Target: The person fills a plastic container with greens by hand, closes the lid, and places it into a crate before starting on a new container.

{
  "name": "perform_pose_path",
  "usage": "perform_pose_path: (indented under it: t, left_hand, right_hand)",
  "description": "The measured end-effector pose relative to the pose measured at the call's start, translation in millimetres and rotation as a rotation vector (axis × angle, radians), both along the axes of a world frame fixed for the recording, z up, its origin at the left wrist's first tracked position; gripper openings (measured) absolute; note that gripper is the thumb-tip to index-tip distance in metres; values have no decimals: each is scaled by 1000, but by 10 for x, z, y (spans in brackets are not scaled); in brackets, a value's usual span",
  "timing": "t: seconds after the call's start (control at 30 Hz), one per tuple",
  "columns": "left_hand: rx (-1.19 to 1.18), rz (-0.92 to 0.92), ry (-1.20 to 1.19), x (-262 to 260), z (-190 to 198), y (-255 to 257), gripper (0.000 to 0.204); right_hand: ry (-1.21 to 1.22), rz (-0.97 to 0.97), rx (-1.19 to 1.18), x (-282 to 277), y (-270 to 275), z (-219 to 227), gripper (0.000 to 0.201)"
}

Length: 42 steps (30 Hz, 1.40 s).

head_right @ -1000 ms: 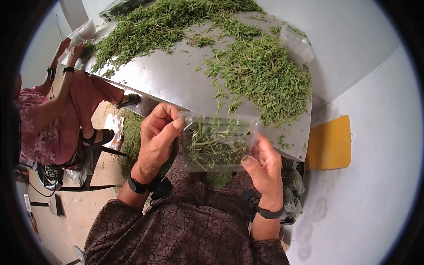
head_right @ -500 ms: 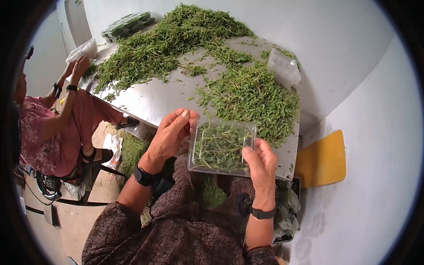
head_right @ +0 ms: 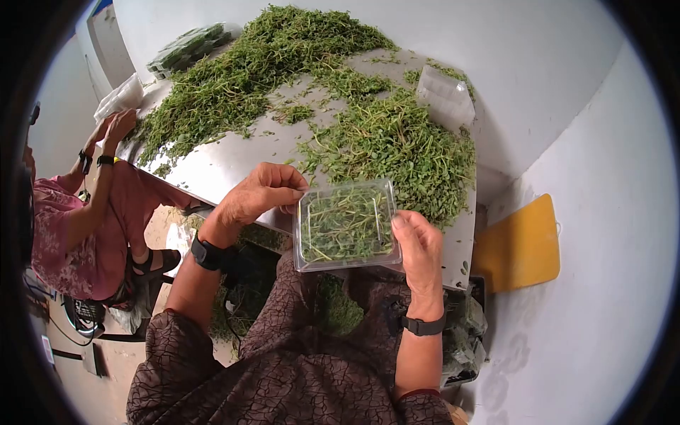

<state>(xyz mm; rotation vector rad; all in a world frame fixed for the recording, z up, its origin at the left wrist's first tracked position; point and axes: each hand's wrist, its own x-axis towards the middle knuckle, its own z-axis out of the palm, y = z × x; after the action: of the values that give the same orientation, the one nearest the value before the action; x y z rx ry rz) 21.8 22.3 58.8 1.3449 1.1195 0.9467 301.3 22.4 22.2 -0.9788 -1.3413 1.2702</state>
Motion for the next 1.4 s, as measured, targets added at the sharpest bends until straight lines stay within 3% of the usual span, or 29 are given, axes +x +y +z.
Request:
perform_pose_path:
  t: [0.33,0.73,0.8,1.03,1.4]
  left_hand:
    - [-44,-138,157,-61,158,140,18]
    - [-36,-19,163,2,75,152,15]
    - [-65,-38,-40,-35,-43,151,14]
    - [-86,100,-270,10,-173,-47,23]
    - [234,258,-47,192,-368,-170,42]
  right_hand:
    - [-43,-14,21,-14,-46,17,30]
    - [-83,-20,60,-26,-35,45,31]
    - [-77,-34,54,-37,-44,57,31]
    - [-45,-17,37,-32,-33,4,30]
    - [-4,-65,-3,-59,-51,36,25]
